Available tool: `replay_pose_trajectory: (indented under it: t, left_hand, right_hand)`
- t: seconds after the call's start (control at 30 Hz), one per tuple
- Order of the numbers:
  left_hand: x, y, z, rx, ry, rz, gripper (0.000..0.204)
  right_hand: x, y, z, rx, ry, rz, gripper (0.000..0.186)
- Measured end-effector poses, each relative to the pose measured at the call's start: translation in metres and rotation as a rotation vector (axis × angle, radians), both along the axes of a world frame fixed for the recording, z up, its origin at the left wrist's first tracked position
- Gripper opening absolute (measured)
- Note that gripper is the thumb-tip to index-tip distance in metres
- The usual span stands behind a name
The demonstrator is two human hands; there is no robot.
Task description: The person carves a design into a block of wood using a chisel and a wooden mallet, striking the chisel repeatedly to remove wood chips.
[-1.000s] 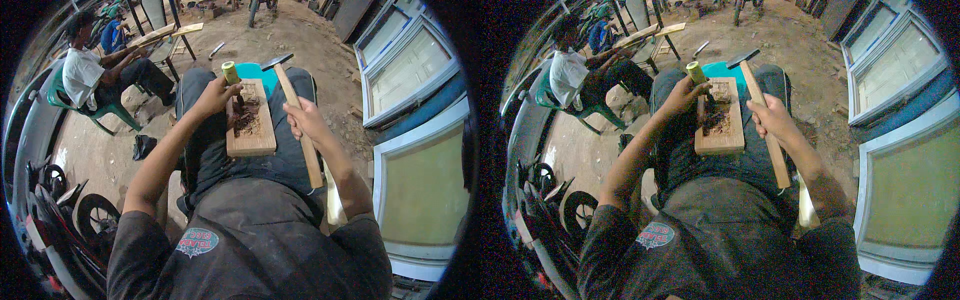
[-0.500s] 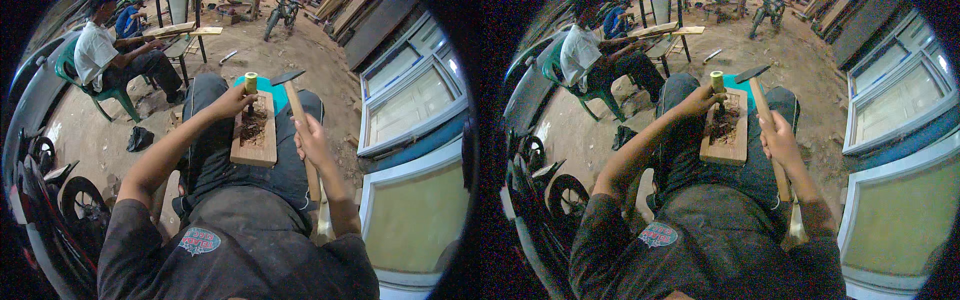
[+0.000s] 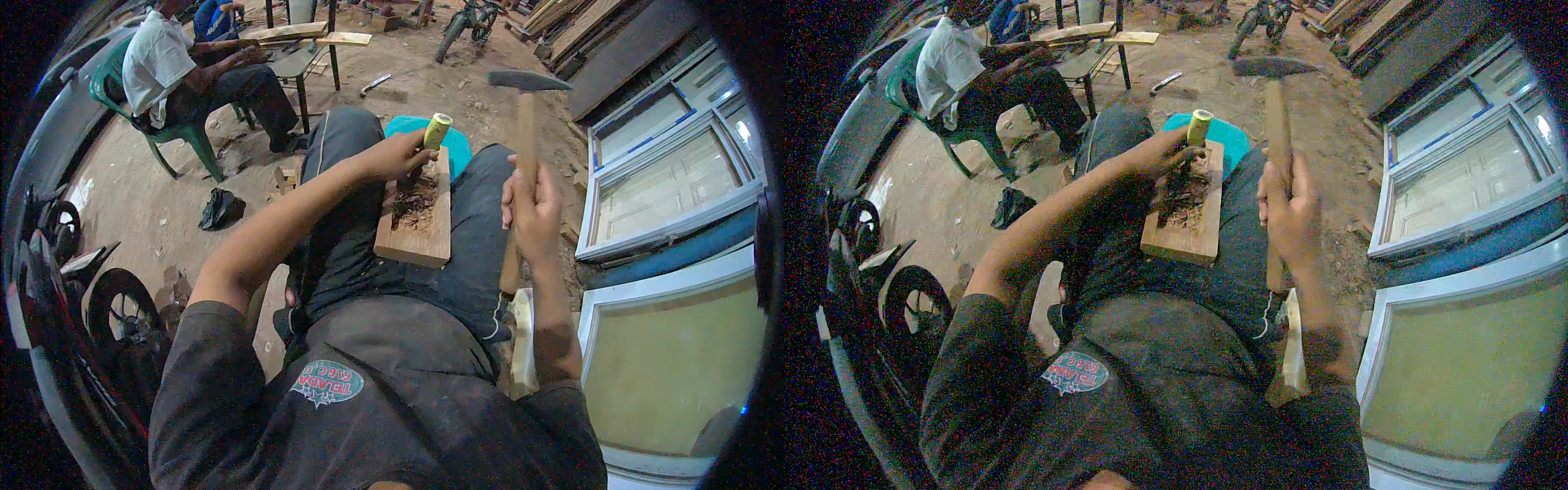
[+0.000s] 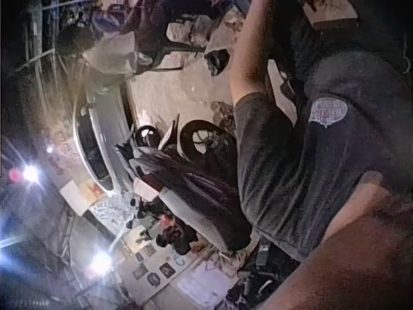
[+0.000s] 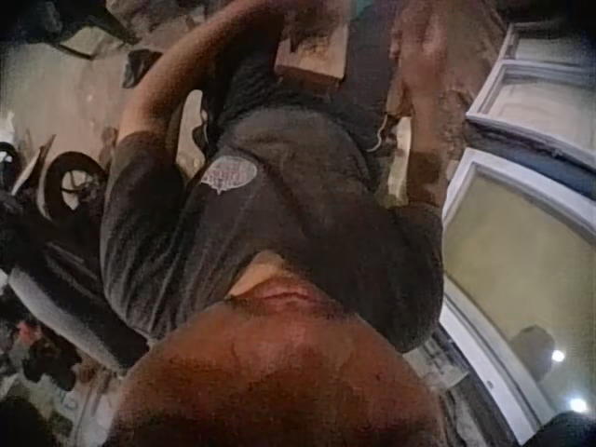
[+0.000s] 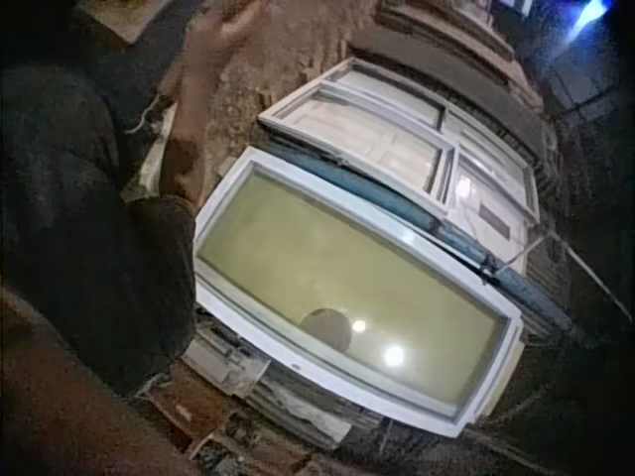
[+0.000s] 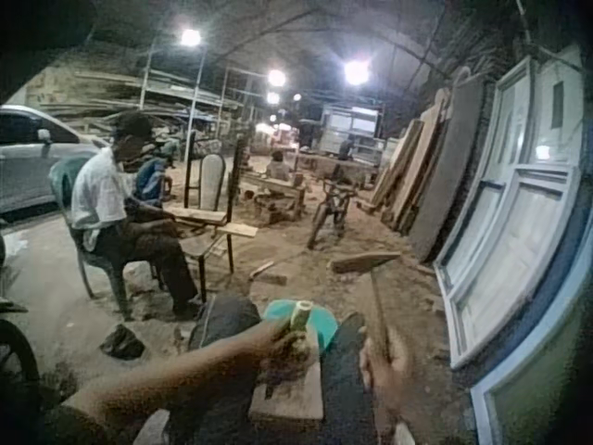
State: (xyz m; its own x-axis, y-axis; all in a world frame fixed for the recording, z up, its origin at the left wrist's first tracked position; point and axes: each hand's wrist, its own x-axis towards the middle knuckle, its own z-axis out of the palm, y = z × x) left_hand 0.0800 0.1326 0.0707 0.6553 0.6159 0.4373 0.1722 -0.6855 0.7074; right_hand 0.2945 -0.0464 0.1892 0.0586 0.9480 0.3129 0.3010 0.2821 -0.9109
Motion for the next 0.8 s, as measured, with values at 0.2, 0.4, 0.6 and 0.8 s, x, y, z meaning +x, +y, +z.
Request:
replay_pose_trajectory:
  t: [0.2, 0.4, 0.6, 0.8]
  left_hand:
    - [-0.004, -0.002, 0.013, -0.040, 0.102, -0.017, 0.037]
    - [-0.008, 0.000, 0.002, -0.091, 0.023, -0.035, 0.038]
    - [0.002, 0.000, 0.001, 0.043, 0.032, -0.034, 0.036]
    - [-0.010, 0.008, -0.007, -0.056, 0.008, -0.088, 0.034]
  right_hand:
    - [0.011, 0.013, -0.040, -0.010, -0.475, -0.073, 0.030]
    - [-0.002, -0.011, 0.016, -0.006, -0.016, -0.048, 0.028]
    - [-0.006, -0.008, 0.003, 0.249, 0.130, -0.030, 0.029]
    - [-0.010, -0.006, 0.003, 0.124, -0.460, -0.155, 0.028]
